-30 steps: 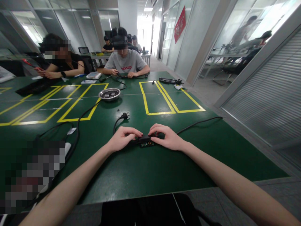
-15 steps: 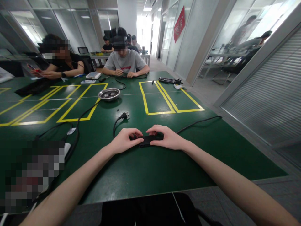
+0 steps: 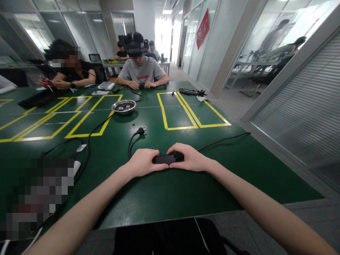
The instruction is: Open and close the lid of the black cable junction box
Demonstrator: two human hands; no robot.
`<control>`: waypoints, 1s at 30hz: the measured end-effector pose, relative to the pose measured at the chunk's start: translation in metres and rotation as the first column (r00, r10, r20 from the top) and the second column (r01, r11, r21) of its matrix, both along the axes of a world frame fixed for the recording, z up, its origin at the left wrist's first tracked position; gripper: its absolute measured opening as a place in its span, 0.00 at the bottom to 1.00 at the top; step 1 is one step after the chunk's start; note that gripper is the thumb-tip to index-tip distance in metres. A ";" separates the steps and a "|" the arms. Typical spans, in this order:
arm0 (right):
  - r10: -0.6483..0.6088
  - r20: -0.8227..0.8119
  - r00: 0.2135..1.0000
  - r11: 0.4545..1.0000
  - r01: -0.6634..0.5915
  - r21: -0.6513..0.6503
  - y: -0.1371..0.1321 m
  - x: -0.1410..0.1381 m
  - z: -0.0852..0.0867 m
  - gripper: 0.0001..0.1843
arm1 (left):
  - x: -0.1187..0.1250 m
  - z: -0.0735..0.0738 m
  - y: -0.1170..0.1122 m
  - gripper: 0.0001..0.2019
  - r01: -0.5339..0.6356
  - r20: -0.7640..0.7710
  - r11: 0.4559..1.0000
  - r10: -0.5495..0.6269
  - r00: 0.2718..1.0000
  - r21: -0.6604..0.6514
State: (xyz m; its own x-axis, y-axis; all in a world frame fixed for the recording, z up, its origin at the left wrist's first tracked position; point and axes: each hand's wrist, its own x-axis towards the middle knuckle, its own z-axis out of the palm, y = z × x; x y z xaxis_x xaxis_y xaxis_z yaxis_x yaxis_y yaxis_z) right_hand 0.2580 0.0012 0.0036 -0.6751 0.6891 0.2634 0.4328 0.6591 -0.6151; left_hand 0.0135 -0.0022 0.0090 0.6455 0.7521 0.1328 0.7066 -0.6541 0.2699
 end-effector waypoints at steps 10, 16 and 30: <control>-0.108 -0.009 0.994 0.991 0.108 0.080 -0.008 -0.011 -0.001 0.14 | -0.003 0.000 0.004 0.23 0.205 -0.026 0.948 -0.205 0.978 0.242; -0.149 -0.069 0.986 0.971 0.159 0.176 -0.005 -0.009 -0.003 0.13 | -0.007 -0.002 0.006 0.18 0.116 0.025 0.952 -0.128 0.992 0.284; -0.097 -0.010 0.995 0.969 0.097 0.227 0.001 -0.002 -0.004 0.12 | 0.001 -0.005 -0.002 0.12 0.038 0.119 0.993 -0.052 0.992 0.116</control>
